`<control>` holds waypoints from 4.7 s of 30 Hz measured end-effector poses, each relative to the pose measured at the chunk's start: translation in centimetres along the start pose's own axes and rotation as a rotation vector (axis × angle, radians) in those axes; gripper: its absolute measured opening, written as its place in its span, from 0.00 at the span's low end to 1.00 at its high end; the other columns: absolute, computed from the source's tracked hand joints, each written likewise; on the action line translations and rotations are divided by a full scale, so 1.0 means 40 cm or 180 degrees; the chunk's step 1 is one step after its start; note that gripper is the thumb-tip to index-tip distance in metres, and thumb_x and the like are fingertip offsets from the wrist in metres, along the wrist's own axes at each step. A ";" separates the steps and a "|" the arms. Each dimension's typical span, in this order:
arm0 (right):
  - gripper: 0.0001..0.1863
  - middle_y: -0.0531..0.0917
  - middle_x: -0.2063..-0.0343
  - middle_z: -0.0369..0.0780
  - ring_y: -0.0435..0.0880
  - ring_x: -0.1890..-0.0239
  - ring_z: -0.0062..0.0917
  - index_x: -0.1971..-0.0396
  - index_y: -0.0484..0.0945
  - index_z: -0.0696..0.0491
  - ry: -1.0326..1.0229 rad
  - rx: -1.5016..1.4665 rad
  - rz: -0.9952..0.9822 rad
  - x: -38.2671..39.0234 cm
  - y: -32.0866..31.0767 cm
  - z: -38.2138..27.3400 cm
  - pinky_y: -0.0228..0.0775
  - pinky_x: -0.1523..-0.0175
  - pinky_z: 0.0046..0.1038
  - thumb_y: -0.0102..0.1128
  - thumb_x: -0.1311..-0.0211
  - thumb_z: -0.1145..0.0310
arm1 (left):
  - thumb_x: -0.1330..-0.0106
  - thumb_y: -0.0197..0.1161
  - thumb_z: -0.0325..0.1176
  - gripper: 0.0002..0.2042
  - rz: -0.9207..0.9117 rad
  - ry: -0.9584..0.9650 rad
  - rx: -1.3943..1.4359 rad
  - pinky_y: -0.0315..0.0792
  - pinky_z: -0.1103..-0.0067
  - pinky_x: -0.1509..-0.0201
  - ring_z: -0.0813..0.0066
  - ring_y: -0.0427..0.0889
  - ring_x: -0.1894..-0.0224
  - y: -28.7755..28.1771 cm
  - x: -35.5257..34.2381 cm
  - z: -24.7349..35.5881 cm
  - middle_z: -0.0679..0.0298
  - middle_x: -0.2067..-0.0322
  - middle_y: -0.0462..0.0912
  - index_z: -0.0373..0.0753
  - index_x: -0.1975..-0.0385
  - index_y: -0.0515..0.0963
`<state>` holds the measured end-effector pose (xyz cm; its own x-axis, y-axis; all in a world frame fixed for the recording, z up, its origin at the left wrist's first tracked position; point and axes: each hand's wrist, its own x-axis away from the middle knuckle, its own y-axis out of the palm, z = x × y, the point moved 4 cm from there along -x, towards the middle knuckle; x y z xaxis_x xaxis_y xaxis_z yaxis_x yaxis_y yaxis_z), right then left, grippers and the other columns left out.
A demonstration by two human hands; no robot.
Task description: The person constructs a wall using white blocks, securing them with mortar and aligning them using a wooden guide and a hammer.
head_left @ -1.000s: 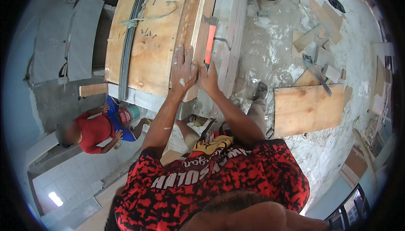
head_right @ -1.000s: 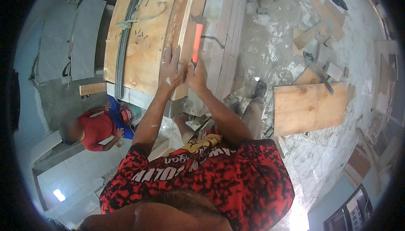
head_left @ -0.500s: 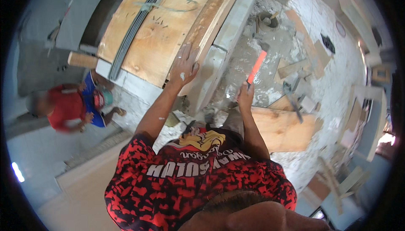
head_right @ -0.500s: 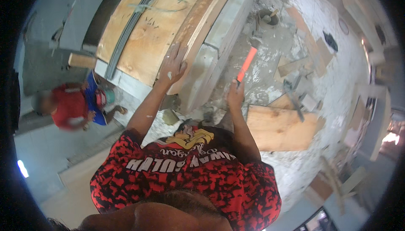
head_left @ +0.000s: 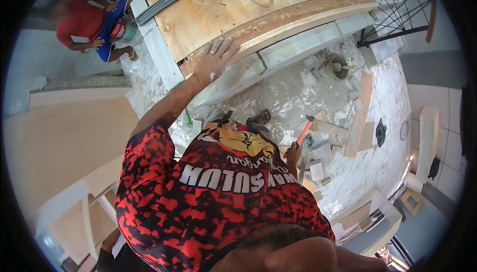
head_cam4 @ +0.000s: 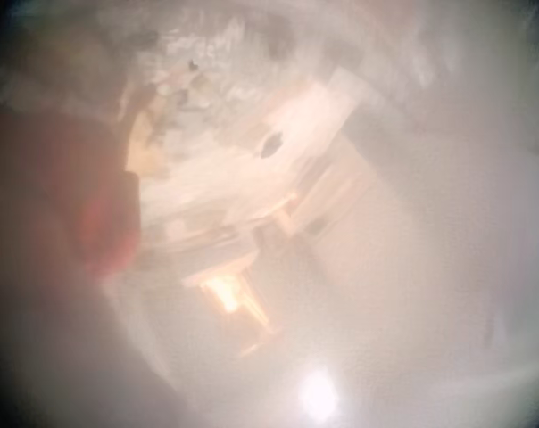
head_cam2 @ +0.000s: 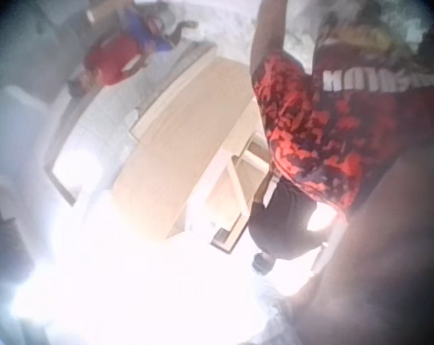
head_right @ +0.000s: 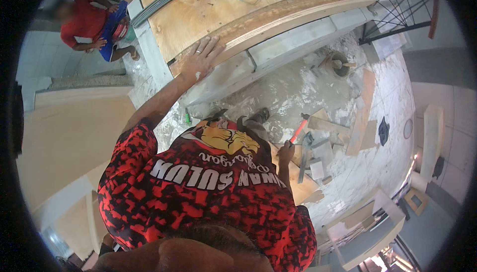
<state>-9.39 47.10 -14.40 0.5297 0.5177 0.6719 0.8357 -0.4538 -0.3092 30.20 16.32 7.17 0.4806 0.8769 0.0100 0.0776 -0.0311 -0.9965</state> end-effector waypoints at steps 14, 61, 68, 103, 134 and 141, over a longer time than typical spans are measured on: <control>0.11 0.66 0.89 0.33 0.64 0.93 0.18 0.67 0.66 0.55 -0.1082 -0.0221 -0.0354 -0.270 -0.017 -0.456 0.58 0.89 0.24 0.47 0.30 0.62 | 0.43 0.66 0.41 0.37 0.0115 -0.0193 0.0306 0.51 0.63 0.28 0.61 0.56 0.30 -0.026 -0.014 0.004 0.62 0.31 0.56 0.51 0.33 0.57; 0.15 0.73 0.85 0.38 0.75 0.82 0.24 0.70 0.71 0.57 -0.1936 0.0639 0.0261 -0.802 -0.270 -0.856 0.67 0.75 0.30 0.55 0.35 0.59 | 0.37 0.66 0.37 0.14 0.1086 -0.0304 0.4982 0.73 0.81 0.58 0.78 0.78 0.65 -0.123 -1.227 0.538 0.65 0.69 0.78 0.33 0.59 0.76; 0.14 0.75 0.81 0.40 0.75 0.78 0.24 0.65 0.72 0.58 -0.1930 0.0095 0.0297 -0.810 -0.341 -1.040 0.68 0.70 0.30 0.56 0.35 0.60 | 0.36 0.63 0.33 0.12 0.0623 0.0151 0.4556 0.72 0.81 0.58 0.78 0.78 0.64 -0.114 -1.650 0.661 0.65 0.67 0.79 0.33 0.57 0.76; 0.14 0.71 0.83 0.44 0.73 0.80 0.30 0.57 0.65 0.57 -0.1470 -0.2477 -0.0624 -0.781 0.177 -1.384 0.65 0.71 0.34 0.50 0.30 0.61 | 0.40 0.61 0.29 0.09 0.1612 0.1925 0.0691 0.74 0.67 0.64 0.57 0.80 0.67 -0.101 -1.847 0.746 0.61 0.69 0.85 0.43 0.59 0.76; 0.14 0.73 0.80 0.37 0.68 0.80 0.20 0.58 0.68 0.55 -0.1096 -0.3092 -0.0104 -0.812 0.214 -1.422 0.65 0.72 0.28 0.50 0.29 0.59 | 0.47 0.62 0.24 0.15 0.0592 0.2970 0.0434 0.70 0.67 0.62 0.58 0.78 0.69 -0.112 -1.925 0.795 0.64 0.76 0.83 0.40 0.59 0.73; 0.13 0.71 0.81 0.36 0.67 0.80 0.19 0.58 0.67 0.55 -0.1362 -0.2511 -0.0005 -0.808 0.201 -1.420 0.63 0.73 0.27 0.49 0.28 0.59 | 0.48 0.62 0.24 0.15 0.0674 0.2988 0.0472 0.69 0.67 0.66 0.59 0.77 0.68 -0.099 -1.933 0.786 0.65 0.76 0.82 0.40 0.59 0.73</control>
<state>-28.03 -14.48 -0.39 0.6691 0.6732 0.3149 0.5775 -0.7376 0.3500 -34.73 -36.25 7.74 0.9778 0.1188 -0.1726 -0.1705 -0.0272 -0.9850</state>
